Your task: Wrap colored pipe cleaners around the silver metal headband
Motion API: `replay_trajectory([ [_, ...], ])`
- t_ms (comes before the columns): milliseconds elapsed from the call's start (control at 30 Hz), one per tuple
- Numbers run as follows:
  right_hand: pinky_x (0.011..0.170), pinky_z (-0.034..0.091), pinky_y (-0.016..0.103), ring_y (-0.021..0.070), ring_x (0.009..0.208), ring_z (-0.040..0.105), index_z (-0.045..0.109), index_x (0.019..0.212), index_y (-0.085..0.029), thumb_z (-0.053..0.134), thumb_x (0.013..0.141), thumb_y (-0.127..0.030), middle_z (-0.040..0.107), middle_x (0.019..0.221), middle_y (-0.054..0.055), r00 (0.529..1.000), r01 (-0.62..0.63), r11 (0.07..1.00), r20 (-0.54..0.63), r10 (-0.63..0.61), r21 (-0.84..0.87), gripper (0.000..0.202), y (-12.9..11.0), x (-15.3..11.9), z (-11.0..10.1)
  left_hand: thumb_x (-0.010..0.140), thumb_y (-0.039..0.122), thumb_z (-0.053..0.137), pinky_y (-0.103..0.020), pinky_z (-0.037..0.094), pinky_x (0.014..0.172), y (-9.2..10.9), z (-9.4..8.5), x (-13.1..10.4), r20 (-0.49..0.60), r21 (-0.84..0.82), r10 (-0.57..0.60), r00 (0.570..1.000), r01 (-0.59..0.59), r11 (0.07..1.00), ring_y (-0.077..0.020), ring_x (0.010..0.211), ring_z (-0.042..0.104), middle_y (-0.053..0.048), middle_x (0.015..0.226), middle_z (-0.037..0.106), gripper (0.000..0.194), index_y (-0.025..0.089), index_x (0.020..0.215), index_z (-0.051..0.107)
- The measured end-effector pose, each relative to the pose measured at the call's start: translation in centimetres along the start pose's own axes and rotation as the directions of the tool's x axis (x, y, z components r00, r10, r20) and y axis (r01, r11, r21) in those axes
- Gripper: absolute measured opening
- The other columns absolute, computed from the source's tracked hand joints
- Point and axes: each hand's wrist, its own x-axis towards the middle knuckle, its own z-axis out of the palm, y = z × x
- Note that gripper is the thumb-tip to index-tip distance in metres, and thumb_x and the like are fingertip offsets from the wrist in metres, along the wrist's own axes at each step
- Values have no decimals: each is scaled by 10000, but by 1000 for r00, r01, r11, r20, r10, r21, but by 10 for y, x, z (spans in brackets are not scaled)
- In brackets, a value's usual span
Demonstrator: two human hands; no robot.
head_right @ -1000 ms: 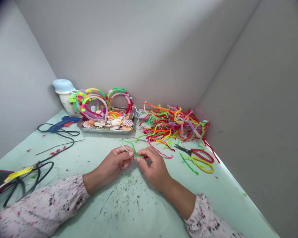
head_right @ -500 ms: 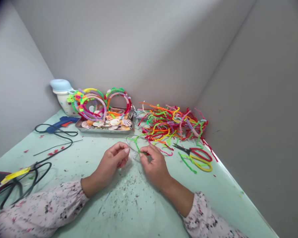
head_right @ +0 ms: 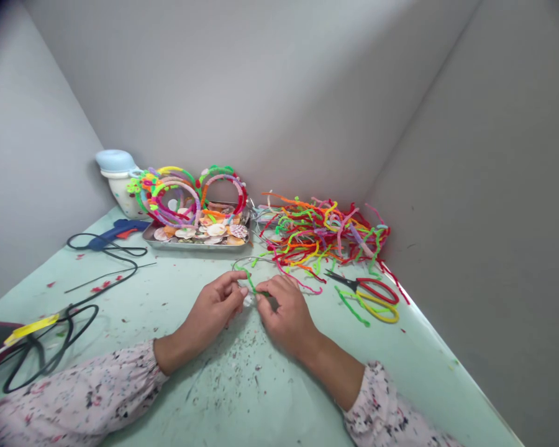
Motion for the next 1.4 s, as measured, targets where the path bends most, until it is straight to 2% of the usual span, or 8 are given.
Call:
replay_trajectory([
  [167,749,393,336,194,774,524,602,855,-184,516,823,-133,573,769,35,1000,-2,1000,27,2,-16,105,-1,1,0,818,296,534,-197,323,478,1,0,0,41,28,13,999,-14,999,-79,463,378,73,508,451,444,142,1235,519],
  [300,757,388,337,188,760,520,597,829,-182,513,821,-124,569,754,30,999,-2,1000,42,2,-11,102,-1,2,-1,825,269,519,-198,308,488,4,0,-3,64,81,91,994,-96,992,-80,493,379,59,532,460,432,159,1241,545],
  [400,766,386,336,186,771,521,592,839,-186,519,822,-125,566,757,25,1000,1,1000,21,-1,-1,96,-2,1,-1,823,261,526,-189,323,492,4,0,-3,40,50,99,994,-101,994,-85,515,410,66,561,456,458,168,1269,481],
  [667,793,383,341,184,794,527,578,853,-197,530,813,-113,570,777,18,1000,13,1000,-9,-12,13,105,-1,2,-1,824,307,534,-174,302,430,-10,0,2,19,136,46,999,-48,990,-71,442,382,70,526,445,192,175,958,568],
  [833,790,393,343,189,812,528,568,864,-203,541,810,-128,581,805,24,999,-10,1000,-41,11,24,96,-1,2,-1,831,324,514,-177,335,399,-9,0,2,49,70,35,998,-39,997,-69,397,402,65,535,469,189,181,942,569],
  [967,794,393,344,189,825,526,557,869,-211,548,802,-120,589,826,21,999,-27,999,-44,29,48,113,-2,0,-2,820,295,521,-181,372,407,-5,1,3,73,49,52,996,-55,997,-62,413,449,43,640,529,159,176,912,572],
  [1167,779,391,339,182,798,527,559,836,-213,540,801,-107,581,798,10,999,-22,998,-24,24,62,113,-2,0,-2,813,278,533,-172,339,415,-4,0,4,145,9,46,988,-47,999,-57,421,450,48,602,509,127,156,828,567],
  [1400,792,406,349,188,802,531,564,856,-217,552,789,-117,592,812,17,998,-43,997,-33,45,67,121,-3,0,-2,791,306,571,-172,310,392,-4,-2,9,157,-71,-32,987,43,997,-50,399,449,17,649,569,163,145,805,548],
])
